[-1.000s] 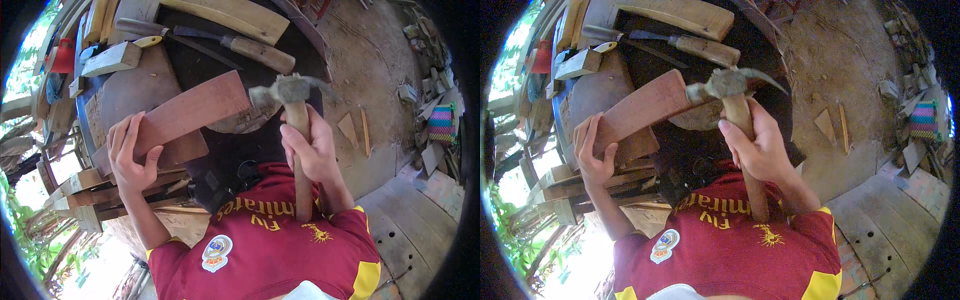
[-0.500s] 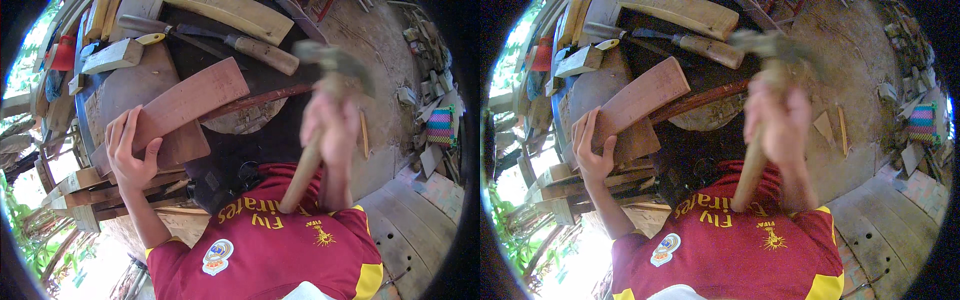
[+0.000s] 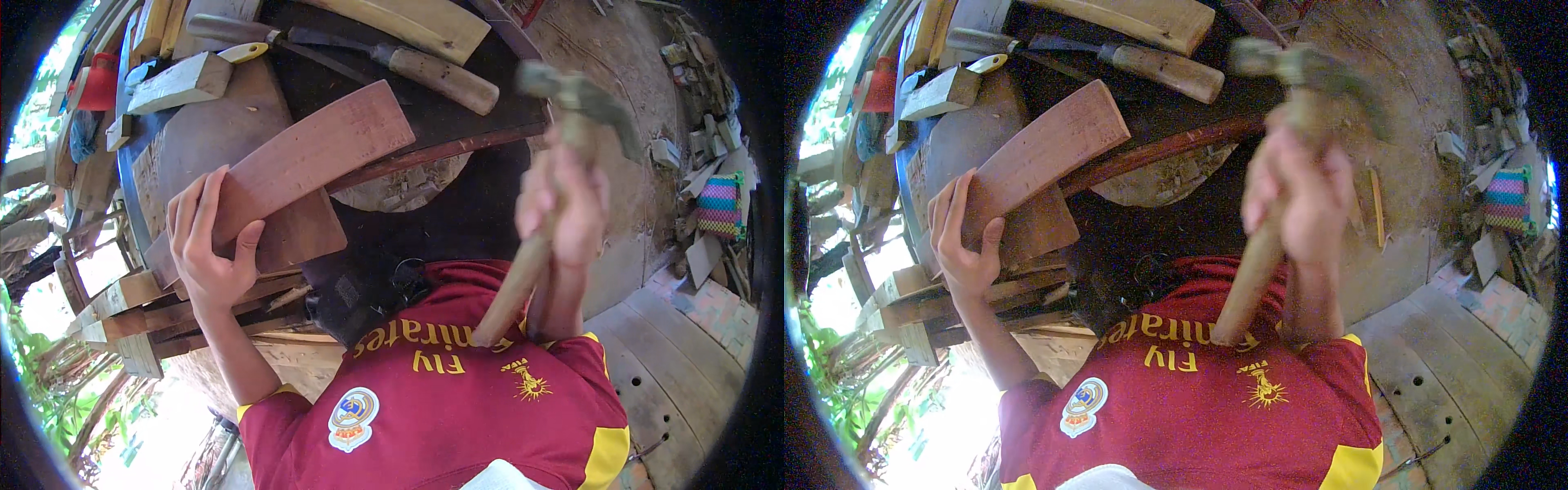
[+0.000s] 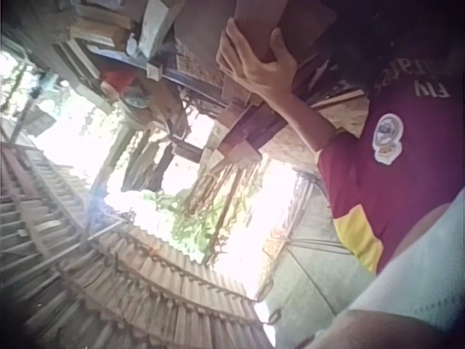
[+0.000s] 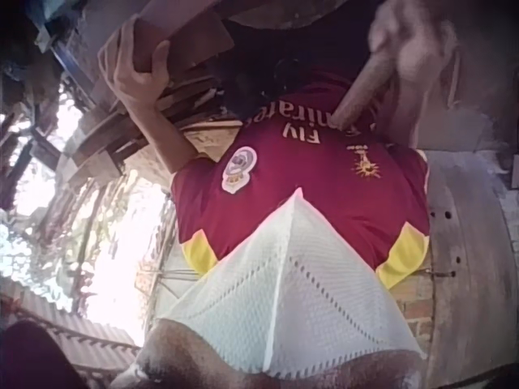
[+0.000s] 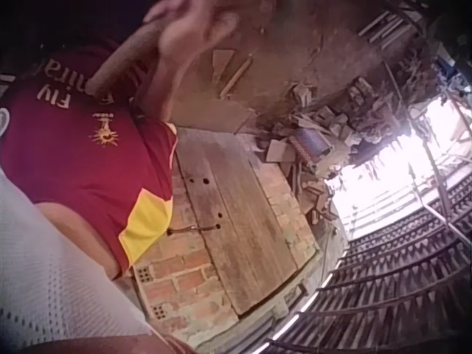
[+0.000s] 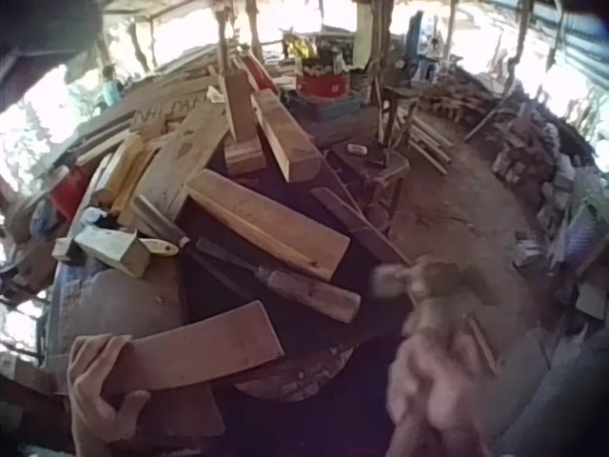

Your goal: The person uses a hammer to strike a piece of reddish wood on a workbench. They then use a brush to clean the wood surface. Finally, they use a chisel to carve and shape a smaller piece of light-colored wood.

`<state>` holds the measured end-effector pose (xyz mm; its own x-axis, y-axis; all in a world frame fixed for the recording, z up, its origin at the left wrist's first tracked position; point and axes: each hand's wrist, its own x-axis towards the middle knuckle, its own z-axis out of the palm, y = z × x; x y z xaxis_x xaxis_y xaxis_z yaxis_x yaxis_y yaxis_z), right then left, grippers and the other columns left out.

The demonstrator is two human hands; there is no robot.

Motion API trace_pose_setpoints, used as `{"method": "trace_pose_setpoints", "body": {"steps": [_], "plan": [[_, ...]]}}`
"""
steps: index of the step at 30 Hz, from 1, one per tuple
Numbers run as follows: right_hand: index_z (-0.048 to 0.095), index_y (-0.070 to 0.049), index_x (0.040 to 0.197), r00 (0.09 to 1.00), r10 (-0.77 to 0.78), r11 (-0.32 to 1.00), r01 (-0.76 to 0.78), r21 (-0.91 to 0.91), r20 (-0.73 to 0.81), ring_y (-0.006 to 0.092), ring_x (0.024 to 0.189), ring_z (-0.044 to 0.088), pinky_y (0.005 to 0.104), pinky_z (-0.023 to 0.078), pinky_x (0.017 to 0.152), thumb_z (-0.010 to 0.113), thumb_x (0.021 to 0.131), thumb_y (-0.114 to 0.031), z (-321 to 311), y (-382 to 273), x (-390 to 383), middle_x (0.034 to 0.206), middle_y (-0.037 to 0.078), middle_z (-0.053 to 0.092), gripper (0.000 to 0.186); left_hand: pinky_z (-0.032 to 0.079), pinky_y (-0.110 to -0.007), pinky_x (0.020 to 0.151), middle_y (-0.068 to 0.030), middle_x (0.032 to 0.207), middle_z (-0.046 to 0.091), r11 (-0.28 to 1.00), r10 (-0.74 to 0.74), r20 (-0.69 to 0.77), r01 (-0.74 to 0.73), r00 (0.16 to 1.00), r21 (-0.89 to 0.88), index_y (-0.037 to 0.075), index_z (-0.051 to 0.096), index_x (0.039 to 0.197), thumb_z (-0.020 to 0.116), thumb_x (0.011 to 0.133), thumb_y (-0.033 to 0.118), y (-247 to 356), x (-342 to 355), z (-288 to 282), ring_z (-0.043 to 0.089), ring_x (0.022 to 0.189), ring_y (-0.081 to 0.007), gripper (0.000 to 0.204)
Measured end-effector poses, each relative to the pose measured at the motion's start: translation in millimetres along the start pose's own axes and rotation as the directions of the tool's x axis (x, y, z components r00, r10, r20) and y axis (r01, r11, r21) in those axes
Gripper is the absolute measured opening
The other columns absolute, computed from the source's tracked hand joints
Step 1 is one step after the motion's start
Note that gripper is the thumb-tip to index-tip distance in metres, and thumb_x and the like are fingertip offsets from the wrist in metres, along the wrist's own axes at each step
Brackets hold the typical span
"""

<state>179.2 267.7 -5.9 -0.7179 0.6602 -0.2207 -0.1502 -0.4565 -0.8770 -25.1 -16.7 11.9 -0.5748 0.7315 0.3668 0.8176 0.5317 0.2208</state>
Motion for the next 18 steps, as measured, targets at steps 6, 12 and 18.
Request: {"method": "trace_pose_setpoints", "body": {"steps": [6,12,18], "plan": [[0.05,-0.001,0.107,0.947,0.204,0.945,-0.123,-0.304,0.249,0.009,0.037,0.043,0.0239,0.035,0.032,0.051,0.099,-0.024,17,5,-12,0.057,0.001,0.046,0.025,0.043,-0.043,0.092,-0.0167,0.113,0.063,1.0,0.014,-0.009,-0.014,1.0,-0.007,0.0,0.062,0.122,0.072,0.08,0.04,-1,0,1,0.057,0.101,-0.0357,0.059],[0.047,-0.003,0.109,0.997,-0.065,0.997,0.067,0.042,-0.036,0.0103,0.034,0.041,0.0241,0.034,0.028,0.04,0.103,-0.04,-1,-11,10,0.054,0.0,0.041,0.038,0.042,-0.044,0.096,-0.0177,0.117,0.062,0.999,-0.044,0.026,0.045,0.999,-0.005,0.001,0.062,0.124,0.066,0.085,0.052,-1,-3,0,0.056,0.108,-0.0354,0.065],[0.052,-0.003,0.1,0.998,0.022,0.971,-0.009,-0.238,0.051,0.0107,0.033,0.041,0.0254,0.033,0.028,0.044,0.102,-0.039,27,-9,12,0.052,0.001,0.043,0.036,0.043,-0.044,0.094,-0.0177,0.115,0.062,1.0,-0.012,0.012,0.012,1.0,0.002,0.0,0.062,0.123,0.07,0.082,0.047,0,0,-1,0.056,0.104,-0.036,0.062]]}}
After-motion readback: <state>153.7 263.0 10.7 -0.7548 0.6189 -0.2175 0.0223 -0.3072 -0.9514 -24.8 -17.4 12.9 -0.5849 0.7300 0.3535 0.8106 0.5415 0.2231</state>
